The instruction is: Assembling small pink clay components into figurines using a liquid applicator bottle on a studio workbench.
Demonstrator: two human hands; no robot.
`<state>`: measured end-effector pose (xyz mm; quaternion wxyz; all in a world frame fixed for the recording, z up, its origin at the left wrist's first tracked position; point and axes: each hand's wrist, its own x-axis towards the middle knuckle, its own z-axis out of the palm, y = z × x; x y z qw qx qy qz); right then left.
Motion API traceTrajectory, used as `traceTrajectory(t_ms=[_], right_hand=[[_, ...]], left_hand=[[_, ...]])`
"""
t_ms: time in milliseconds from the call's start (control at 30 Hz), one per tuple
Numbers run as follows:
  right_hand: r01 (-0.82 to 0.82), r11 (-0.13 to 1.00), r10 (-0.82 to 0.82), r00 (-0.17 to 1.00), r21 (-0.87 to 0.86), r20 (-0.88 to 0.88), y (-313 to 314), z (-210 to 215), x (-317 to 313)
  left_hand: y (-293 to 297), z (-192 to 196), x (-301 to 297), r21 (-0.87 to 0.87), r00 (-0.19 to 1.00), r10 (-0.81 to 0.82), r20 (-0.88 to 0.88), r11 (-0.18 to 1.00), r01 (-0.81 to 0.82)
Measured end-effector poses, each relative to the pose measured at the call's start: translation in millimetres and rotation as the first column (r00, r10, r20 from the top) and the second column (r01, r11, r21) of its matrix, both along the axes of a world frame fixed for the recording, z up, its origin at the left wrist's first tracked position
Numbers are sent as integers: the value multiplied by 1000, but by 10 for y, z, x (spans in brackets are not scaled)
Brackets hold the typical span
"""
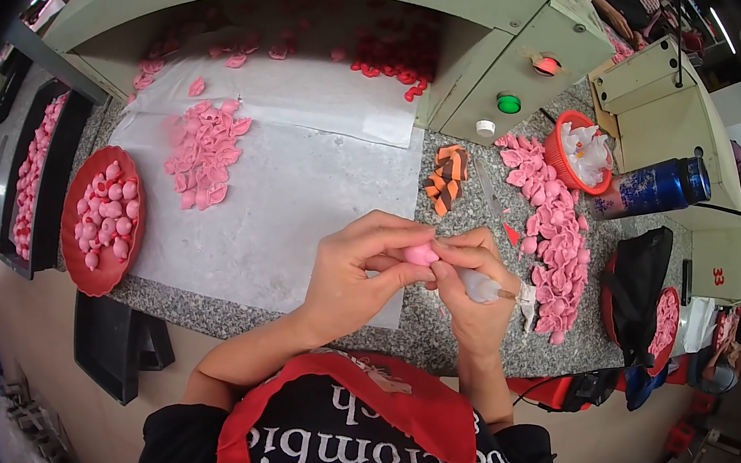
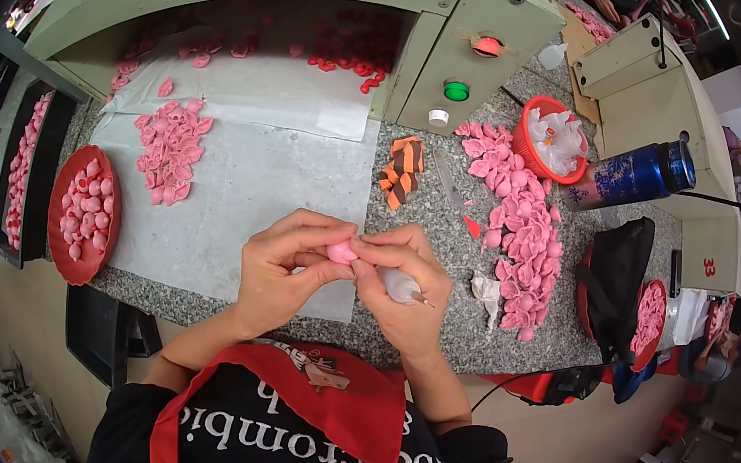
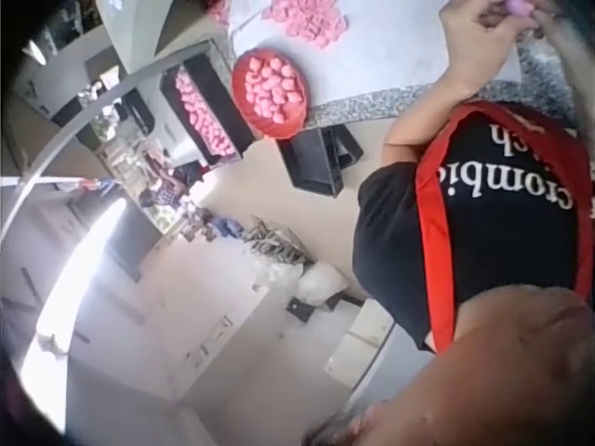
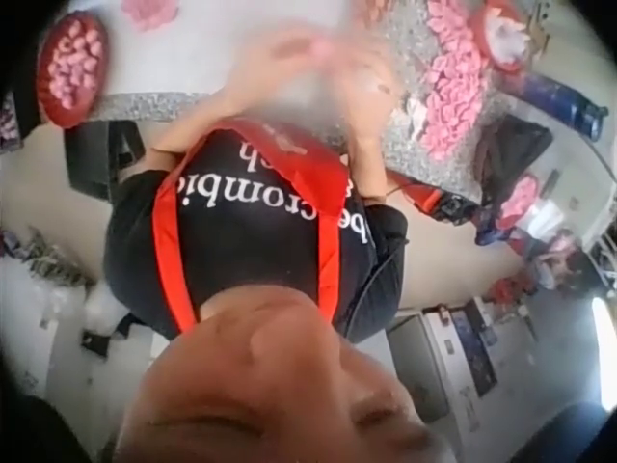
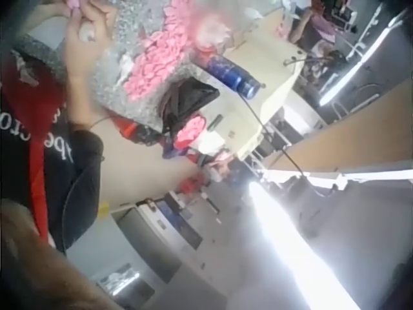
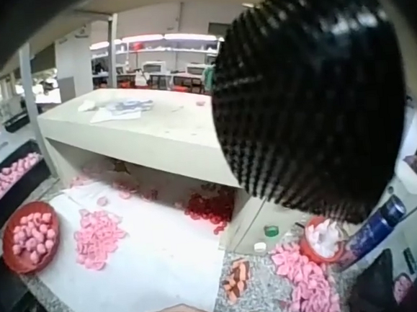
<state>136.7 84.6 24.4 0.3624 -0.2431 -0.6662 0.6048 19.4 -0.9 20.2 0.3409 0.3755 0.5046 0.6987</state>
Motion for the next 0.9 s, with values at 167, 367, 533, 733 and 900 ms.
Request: traceTrajectory(t_ms=[167, 367, 533, 733, 900], right_hand=[[-14, 998, 18, 998, 63, -56, 28, -8, -27], [-15, 995, 23, 997, 95, -80, 39, -22, -23], [-7, 995, 17, 995, 99, -95, 39, -28, -14], [14, 1000, -13, 990, 1, -141, -14, 10, -5], [40, 999, -42, 992, -21, -121, -53, -8, -9]], left_hand=[[12, 52, 1, -17, 999, 23, -38, 1000, -24], [22, 103, 5, -36, 997, 35, -72, 999, -38], [27, 119, 0, -35, 995, 22, -101, 999, -25], [28, 163, -4, -17, 991, -19, -129, 1000, 17], [49, 103, -4, -9, 999, -43, -22, 999, 42]])
